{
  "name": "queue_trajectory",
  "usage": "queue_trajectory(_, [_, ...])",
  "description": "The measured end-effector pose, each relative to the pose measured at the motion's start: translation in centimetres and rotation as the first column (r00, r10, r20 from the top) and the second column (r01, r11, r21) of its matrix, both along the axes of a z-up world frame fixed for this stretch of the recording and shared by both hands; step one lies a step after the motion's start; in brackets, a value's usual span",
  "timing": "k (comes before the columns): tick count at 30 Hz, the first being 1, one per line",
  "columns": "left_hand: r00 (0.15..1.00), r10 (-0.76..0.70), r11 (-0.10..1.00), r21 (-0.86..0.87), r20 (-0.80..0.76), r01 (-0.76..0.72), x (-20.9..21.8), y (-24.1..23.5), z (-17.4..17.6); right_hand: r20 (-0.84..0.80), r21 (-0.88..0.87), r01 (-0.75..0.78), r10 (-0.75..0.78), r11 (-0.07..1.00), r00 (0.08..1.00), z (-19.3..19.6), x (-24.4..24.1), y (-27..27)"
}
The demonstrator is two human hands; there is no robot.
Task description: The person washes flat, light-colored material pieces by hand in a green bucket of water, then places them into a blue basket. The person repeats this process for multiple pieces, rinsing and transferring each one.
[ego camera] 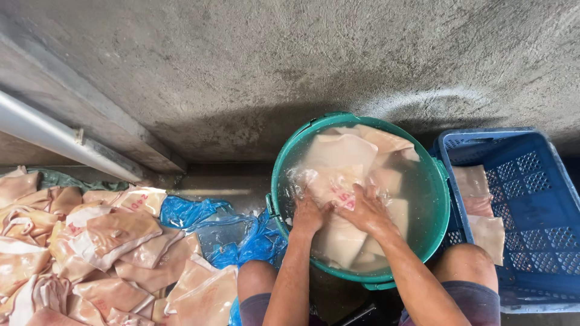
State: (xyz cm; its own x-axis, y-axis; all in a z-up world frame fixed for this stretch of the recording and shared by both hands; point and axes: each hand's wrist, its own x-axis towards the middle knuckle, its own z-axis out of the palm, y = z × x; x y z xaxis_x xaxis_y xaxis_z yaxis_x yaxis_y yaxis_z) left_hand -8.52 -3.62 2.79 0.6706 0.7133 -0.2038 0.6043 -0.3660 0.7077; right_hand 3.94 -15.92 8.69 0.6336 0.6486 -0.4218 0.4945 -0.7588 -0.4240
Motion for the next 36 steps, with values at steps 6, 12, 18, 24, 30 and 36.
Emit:
queue_trajectory(6, [0.973, -0.018, 0.987, -0.157, -0.231, -0.019, 0.9, 1.1, 0.3, -0.549, 0.361, 0.272, -0.033, 0.892, 0.835, -4.9, 2.2, -2.0])
queue_trajectory(12, [0.973, 0.225, 0.928, -0.293, -0.048, -0.23, 1.3, 1.0, 1.7, -0.811, 0.499, 0.482, 0.192, 0.72, 0.553, -3.7, 6.3, -2.1])
queue_trajectory(18, [0.932, 0.242, 0.867, -0.492, 0.271, -0.082, 2.1, 2.0, 1.0, -0.735, 0.649, 0.499, 0.304, 0.574, 0.606, -0.9, 12.1, -1.6])
queue_trajectory(24, [0.753, 0.559, 0.362, -0.919, 0.348, 0.156, 2.8, 0.5, 0.9, -0.25, 0.503, 0.192, -0.071, 0.842, 0.966, -4.5, 10.8, 3.1])
queue_trajectory(30, [0.756, 0.598, 0.531, -0.838, 0.264, -0.127, 2.8, 1.6, -2.3, 0.251, 0.428, -0.334, 0.245, 0.84, 0.936, -7.5, 3.7, 4.4])
queue_trajectory(36, [0.911, 0.343, 0.849, -0.491, 0.229, -0.196, 3.3, 1.9, -7.6, 0.176, 0.195, -0.568, 0.541, 0.799, 0.822, -6.2, 4.8, 4.0])
